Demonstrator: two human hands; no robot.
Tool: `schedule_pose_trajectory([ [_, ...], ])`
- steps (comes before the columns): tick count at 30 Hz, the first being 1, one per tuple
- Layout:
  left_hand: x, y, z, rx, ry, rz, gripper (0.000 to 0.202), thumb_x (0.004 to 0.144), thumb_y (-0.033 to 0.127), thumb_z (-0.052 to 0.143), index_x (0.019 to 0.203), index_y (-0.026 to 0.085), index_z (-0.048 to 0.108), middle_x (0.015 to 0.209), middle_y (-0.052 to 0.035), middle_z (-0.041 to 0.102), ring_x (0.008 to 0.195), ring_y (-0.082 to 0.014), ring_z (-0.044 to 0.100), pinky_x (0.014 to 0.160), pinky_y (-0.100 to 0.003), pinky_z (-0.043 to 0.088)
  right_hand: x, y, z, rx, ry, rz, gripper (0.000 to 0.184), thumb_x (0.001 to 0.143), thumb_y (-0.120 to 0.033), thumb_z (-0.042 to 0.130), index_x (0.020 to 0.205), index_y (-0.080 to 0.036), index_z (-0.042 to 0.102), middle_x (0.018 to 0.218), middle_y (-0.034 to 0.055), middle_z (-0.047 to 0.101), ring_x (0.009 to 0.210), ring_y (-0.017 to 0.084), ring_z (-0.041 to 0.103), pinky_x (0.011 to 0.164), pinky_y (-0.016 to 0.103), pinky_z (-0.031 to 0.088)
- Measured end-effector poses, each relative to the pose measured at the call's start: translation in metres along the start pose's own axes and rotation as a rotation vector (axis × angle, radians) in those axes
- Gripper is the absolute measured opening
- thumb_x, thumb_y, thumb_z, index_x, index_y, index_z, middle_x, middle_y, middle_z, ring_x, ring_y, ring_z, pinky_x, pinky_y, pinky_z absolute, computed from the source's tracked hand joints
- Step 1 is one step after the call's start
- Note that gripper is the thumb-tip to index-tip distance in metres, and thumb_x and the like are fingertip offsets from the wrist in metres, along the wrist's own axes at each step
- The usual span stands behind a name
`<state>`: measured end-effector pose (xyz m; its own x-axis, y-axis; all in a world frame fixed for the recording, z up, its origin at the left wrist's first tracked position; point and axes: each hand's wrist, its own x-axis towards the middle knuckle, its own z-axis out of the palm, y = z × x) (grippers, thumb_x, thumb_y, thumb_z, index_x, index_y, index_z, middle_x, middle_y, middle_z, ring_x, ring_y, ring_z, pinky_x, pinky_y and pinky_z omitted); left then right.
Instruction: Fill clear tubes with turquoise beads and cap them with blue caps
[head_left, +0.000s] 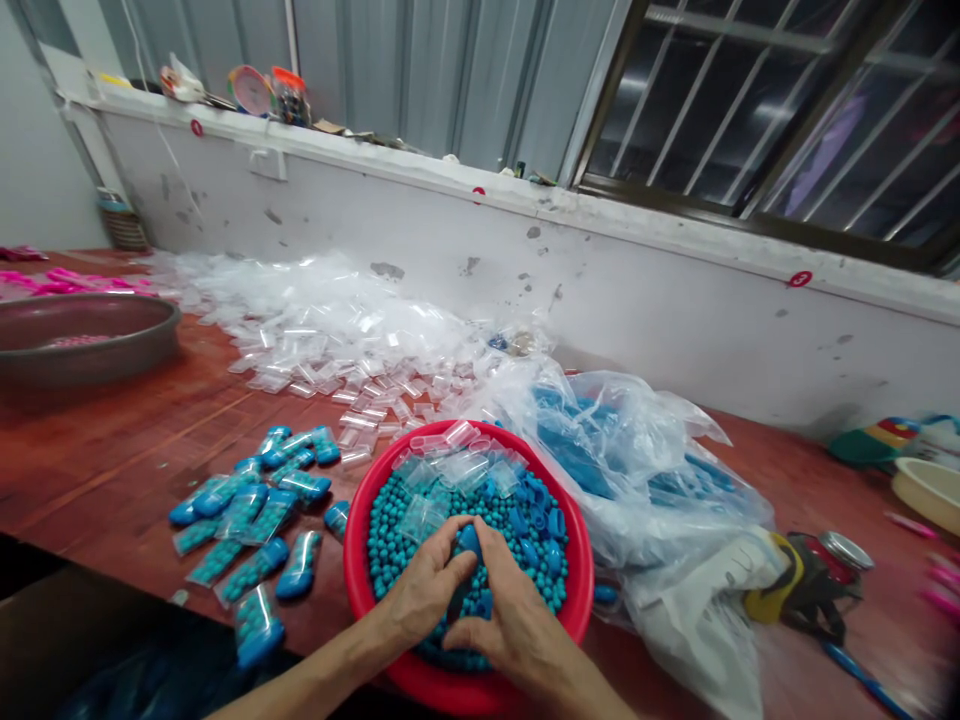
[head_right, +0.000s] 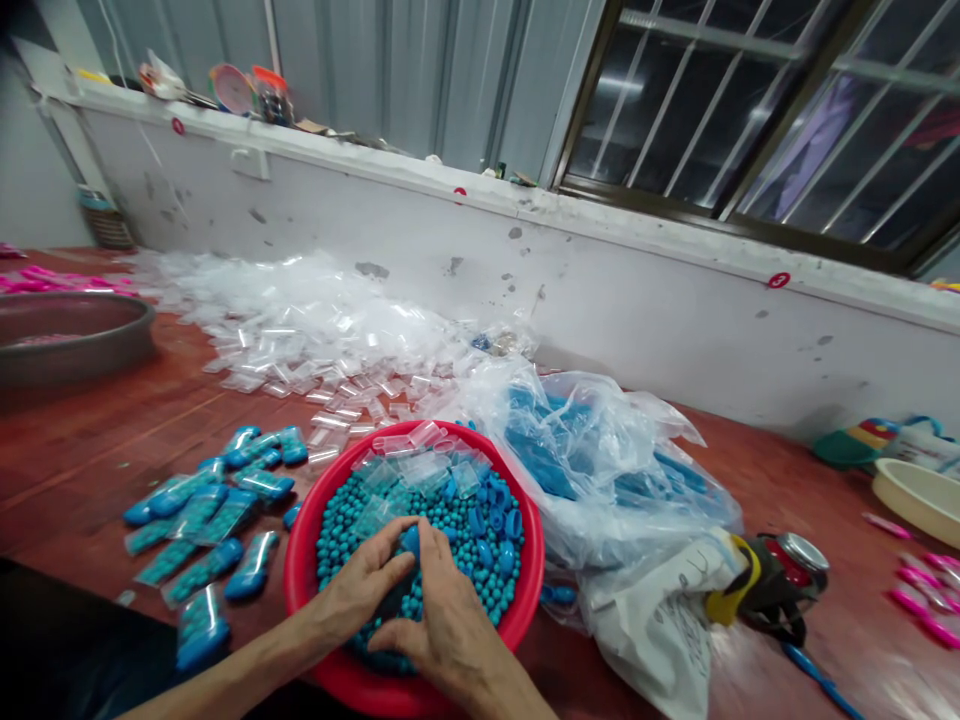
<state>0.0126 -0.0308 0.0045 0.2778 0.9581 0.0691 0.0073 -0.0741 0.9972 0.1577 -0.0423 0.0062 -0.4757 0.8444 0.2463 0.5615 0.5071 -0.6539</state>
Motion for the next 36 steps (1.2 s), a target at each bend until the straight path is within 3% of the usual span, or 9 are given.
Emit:
schedule_pose_trajectory([
  [2, 0.001, 0.001, -0.001, 0.020, -0.014, 0.029, 0.024, 0.076, 0.022, 0.047, 0.100, 0.017, 0.049, 0.094, -0.0023, 0.054, 0.095, -0.0171, 0.047, 0.088, -0.029, 0.035, 0.002, -0.003, 0.009, -0.135, 0.019, 0.019, 0.085, 0.062, -0.028, 0.069, 0.131, -0.007, 0.026, 0.124, 0.0233, 0.044, 0.109, 0.032, 0.048, 0.083, 0.042, 0.047],
  [9, -0.004, 0.003, -0.001, 0.066, 0.030, -0.011, 0.010, 0.078, 0.025, 0.044, 0.083, 0.017, 0.049, 0.076, 0.0018, 0.051, 0.076, -0.0138, 0.048, 0.072, -0.024, 0.039, 0.012, -0.011, 0.026, -0.430, 0.095, -0.056, 0.073, 0.060, -0.029, 0.062, 0.122, -0.002, 0.035, 0.095, 0.0215, 0.057, 0.070, 0.031, 0.062, 0.050, 0.039, 0.051],
  [16, -0.004, 0.007, 0.002, 0.330, 0.082, 0.024, 0.011, 0.079, 0.023, 0.040, 0.082, 0.018, 0.048, 0.075, 0.0002, 0.054, 0.072, -0.0143, 0.050, 0.069, -0.024, 0.039, 0.011, -0.009, 0.011, -0.211, -0.037, -0.003, 0.072, 0.070, -0.026, 0.057, 0.131, -0.009, 0.024, 0.109, 0.0180, 0.053, 0.078, 0.024, 0.060, 0.063, 0.036, 0.051],
  [19, -0.009, 0.019, -0.021, 0.397, 0.123, 0.018, 0.026, 0.081, 0.031, 0.040, 0.104, 0.020, 0.047, 0.078, 0.0009, 0.057, 0.069, -0.0143, 0.052, 0.065, -0.024, 0.041, 0.011, 0.007, -0.010, -0.041, 0.021, 0.063, 0.070, 0.075, -0.024, 0.054, 0.135, -0.018, 0.018, 0.115, 0.0120, 0.052, 0.067, 0.015, 0.059, 0.064, 0.030, 0.051],
  [25, -0.027, 0.034, -0.110, 0.950, 0.531, -0.137, 0.044, 0.082, 0.037, 0.034, 0.123, 0.020, 0.039, 0.099, -0.0061, 0.060, 0.089, -0.0236, 0.056, 0.076, -0.033, 0.042, 0.008, 0.040, -0.032, -0.125, 0.021, 0.133, 0.030, 0.080, -0.027, 0.050, 0.109, -0.019, 0.056, 0.097, 0.0065, 0.064, 0.082, 0.020, 0.060, 0.073, 0.034, 0.048],
  [28, -0.030, 0.034, -0.119, 1.282, 0.691, -0.080, 0.044, 0.084, 0.031, 0.031, 0.124, 0.015, 0.039, 0.103, -0.0120, 0.058, 0.093, -0.0267, 0.053, 0.079, -0.037, 0.040, 0.013, 0.035, -0.026, -0.242, -0.022, 0.093, 0.025, 0.081, -0.021, 0.048, 0.105, -0.019, 0.057, 0.097, 0.0059, 0.064, 0.089, 0.020, 0.059, 0.078, 0.033, 0.046],
  [30, -0.027, 0.031, -0.103, 1.371, 0.601, -0.005, 0.036, 0.085, 0.026, 0.029, 0.110, 0.016, 0.052, 0.096, -0.0108, 0.060, 0.088, -0.0242, 0.054, 0.077, -0.034, 0.040, 0.021, 0.027, -0.019, -0.371, -0.062, 0.049, 0.025, 0.082, -0.017, 0.047, 0.105, -0.020, 0.056, 0.096, 0.0052, 0.063, 0.089, 0.019, 0.059, 0.077, 0.030, 0.045],
  [33, -0.017, 0.021, -0.066, 1.372, 0.225, 0.001, 0.032, 0.085, 0.023, 0.029, 0.081, 0.020, 0.060, 0.077, -0.0063, 0.062, 0.074, -0.0200, 0.057, 0.067, -0.029, 0.041, 0.037, 0.018, -0.005, -0.627, -0.169, -0.001, 0.022, 0.078, -0.017, 0.053, 0.100, -0.021, 0.057, 0.096, 0.0057, 0.061, 0.089, 0.021, 0.055, 0.073, 0.031, 0.045],
  [36, -0.003, 0.007, -0.037, 1.318, -0.041, -0.060, 0.021, 0.082, 0.026, 0.039, 0.084, 0.021, 0.059, 0.079, -0.0062, 0.063, 0.076, -0.0220, 0.059, 0.065, -0.030, 0.041, 0.047, 0.021, 0.007, -0.788, -0.241, -0.003, 0.014, 0.079, -0.014, 0.051, 0.088, -0.021, 0.059, 0.095, 0.0058, 0.060, 0.093, 0.023, 0.051, 0.078, 0.036, 0.041],
])
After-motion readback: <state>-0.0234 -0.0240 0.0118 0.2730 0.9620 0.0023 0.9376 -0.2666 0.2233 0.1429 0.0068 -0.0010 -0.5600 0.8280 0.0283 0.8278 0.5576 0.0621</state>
